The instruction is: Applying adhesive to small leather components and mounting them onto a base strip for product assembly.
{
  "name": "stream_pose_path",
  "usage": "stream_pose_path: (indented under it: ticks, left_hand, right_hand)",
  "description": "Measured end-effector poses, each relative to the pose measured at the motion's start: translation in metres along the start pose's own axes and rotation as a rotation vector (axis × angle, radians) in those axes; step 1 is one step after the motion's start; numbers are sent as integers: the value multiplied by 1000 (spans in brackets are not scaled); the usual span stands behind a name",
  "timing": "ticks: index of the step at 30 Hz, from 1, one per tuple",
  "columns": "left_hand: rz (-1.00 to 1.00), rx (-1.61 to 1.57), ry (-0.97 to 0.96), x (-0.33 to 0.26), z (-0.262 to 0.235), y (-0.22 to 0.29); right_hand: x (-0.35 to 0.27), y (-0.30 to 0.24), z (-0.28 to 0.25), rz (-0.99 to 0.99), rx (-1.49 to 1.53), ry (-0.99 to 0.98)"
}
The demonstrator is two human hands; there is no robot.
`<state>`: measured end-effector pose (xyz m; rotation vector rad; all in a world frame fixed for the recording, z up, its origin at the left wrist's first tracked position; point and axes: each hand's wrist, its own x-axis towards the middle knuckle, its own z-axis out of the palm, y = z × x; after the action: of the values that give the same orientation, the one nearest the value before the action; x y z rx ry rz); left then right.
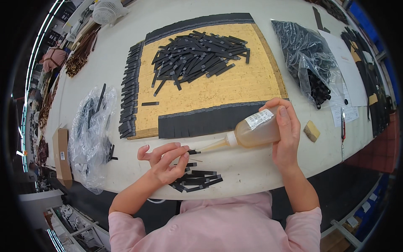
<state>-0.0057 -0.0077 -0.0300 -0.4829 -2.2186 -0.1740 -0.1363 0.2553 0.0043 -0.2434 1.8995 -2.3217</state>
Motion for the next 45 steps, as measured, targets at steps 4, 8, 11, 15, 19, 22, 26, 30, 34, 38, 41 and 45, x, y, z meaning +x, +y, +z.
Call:
stream_pose_path:
  ticks: [4,8,11,15,19,22,26,30,34,38,41,45]
  left_hand:
    - [-7,6,-1,-1,1,-1]
    - [-11,8,-7,-1,1,0]
    - [-12,4,-10,-1,1,1]
    - [-19,5,-12,0,0,1]
    - [-19,6,-11,-2,2,1]
    - [-24,8,2,-2,3,1]
    - [-26,5,9,-1,4,1]
    - [-36,-14,-19,-2,2,1]
    - [10,-31,-29,-3,1,-1]
    - [-6,-32,-39,-3,1,-1]
    - [-9,-31,-52,-3,0,-1]
    - [-22,-28,-45,-4,0,0]
  right_hand:
    - [1,2,0,-10,-4,-8]
    - [2,3,0,-9,-14,-7]
    - [2,3,-1,-18,-22,-4]
    - [1,3,-3,-9,-12,-32]
    - [1,4,-3,-14,-4,-14]
    - [2,5,-2,-10,-15,-9]
    - [2,6,-1,-13,-26,0]
    - [2,6,-4,-13,-17,-20]
    - [2,5,-3,-7,-15,-33]
    - [2,5,-4,8,-12,-32]
    - [2,3,-3,15,-30,-34]
    - [3,3,-9,45,-39,-75]
